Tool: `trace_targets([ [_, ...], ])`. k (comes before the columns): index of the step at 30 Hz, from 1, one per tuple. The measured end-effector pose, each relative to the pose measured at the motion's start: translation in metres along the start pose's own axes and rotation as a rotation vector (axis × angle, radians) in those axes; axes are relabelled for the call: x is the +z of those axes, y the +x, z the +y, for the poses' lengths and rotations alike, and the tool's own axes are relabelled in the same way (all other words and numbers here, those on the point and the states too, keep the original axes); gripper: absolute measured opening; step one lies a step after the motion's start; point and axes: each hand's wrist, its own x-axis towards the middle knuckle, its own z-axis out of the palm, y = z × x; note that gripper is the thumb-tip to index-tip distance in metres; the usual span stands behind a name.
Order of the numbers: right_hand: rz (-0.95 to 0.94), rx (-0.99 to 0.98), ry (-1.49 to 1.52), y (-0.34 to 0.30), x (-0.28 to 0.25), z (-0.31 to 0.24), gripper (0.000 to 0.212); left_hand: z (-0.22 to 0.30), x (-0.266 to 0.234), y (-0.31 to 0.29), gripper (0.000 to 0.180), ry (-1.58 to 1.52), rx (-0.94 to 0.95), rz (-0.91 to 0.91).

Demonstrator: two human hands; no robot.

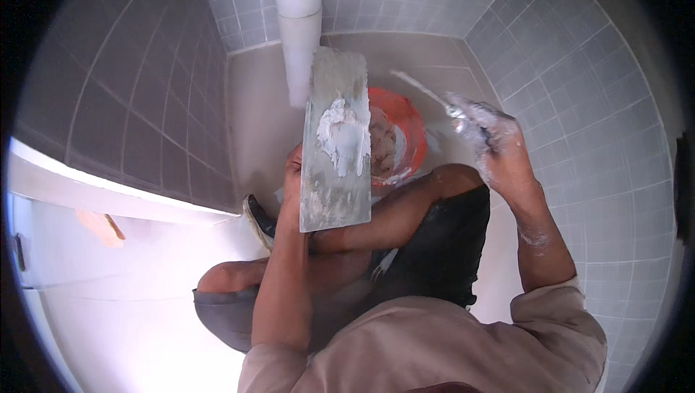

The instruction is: The person applies white plaster to a wall and ceiling corner using a putty knife and a hawk.

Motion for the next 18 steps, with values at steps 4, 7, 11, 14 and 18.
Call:
trace_targets([
  [4, -0.174, -0.089, -0.218, 0.003, 0.01, -0.029, 0.036, 0.011, 0.007, -0.009, 0.024, 0.295, 0.143, -0.06],
  [7, -0.305, -0.099, -0.425, 0.015, 0.01, -0.05, 0.038, 0.019, 0.017, -0.011, 0.023, 0.499, 0.242, -0.103],
  [11, -0.41, -0.078, -0.449, 0.015, 0.015, -0.059, 0.039, 0.021, 0.019, -0.009, 0.022, 0.72, 0.323, -0.095],
  [14, -0.572, -0.028, -0.364, 0.008, 0.021, -0.066, 0.036, 0.024, 0.02, -0.012, 0.024, 0.737, 0.26, -0.056],
  [18, -0.6, -0.023, -0.368, -0.004, 0.02, -0.067, 0.037, 0.024, 0.011, -0.012, 0.022, 0.657, 0.219, 0.007],
])
